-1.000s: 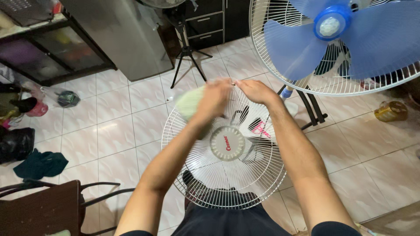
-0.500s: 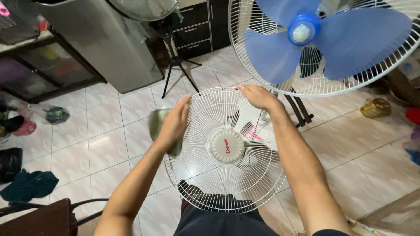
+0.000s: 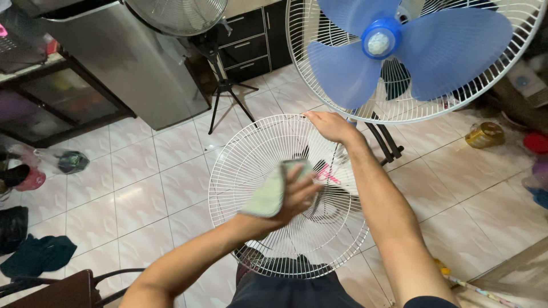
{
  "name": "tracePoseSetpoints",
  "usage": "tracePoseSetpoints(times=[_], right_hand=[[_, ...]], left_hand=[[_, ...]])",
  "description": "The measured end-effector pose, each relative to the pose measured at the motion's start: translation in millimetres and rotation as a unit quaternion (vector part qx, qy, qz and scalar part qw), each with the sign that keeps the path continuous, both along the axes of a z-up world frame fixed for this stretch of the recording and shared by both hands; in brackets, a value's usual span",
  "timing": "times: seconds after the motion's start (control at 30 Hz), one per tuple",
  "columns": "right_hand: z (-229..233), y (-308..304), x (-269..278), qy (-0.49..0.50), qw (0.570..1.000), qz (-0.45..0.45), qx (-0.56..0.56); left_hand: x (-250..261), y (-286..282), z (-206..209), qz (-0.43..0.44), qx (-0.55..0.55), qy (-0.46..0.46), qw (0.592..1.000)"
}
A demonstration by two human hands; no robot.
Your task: The person wipes the front grill of a standing electric fan with a cloth, then uses a screwdriver to loosen screws on the fan's neck and head. The person does not fully disassemble or reassemble the fan within the clip.
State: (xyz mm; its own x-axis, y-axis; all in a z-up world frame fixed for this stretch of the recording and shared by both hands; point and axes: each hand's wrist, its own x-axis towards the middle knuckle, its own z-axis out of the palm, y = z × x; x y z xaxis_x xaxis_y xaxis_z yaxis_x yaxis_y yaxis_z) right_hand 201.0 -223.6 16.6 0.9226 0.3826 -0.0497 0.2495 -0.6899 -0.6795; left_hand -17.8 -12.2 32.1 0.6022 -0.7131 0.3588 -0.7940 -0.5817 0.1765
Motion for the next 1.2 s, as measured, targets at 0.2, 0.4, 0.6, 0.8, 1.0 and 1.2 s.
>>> tracePoseSetpoints(times=[0.2, 0.4, 0.6, 0.8, 1.0, 1.2], right_hand=[[22, -2, -8, 0.012, 1.0, -0.018, -0.002], [15, 11, -5, 0.027, 0.999, -0.004, -0.023], [12, 17, -4, -0.024, 0.999, 0.011, 0.032], [27, 22, -15, -0.062, 0.993, -0.019, 0.099], [0, 58, -62, -0.164, 0.96, -0.204, 0.095], [-42, 69, -170, -0.158, 0.962, -0.064, 0.215]], left_hand=[[13, 78, -11, 0.298, -0.176, 0.036, 0.937], [86, 129, -37, 0.351, -0.329, 0.303, 0.823], [149, 134, -32, 0.324, -0.259, 0.322, 0.851], [174, 123, 7, 0.302, -0.235, 0.31, 0.87], [151, 112, 41, 0.309, -0.252, 0.02, 0.917], [105, 118, 61, 0.279, -0.31, 0.057, 0.907]])
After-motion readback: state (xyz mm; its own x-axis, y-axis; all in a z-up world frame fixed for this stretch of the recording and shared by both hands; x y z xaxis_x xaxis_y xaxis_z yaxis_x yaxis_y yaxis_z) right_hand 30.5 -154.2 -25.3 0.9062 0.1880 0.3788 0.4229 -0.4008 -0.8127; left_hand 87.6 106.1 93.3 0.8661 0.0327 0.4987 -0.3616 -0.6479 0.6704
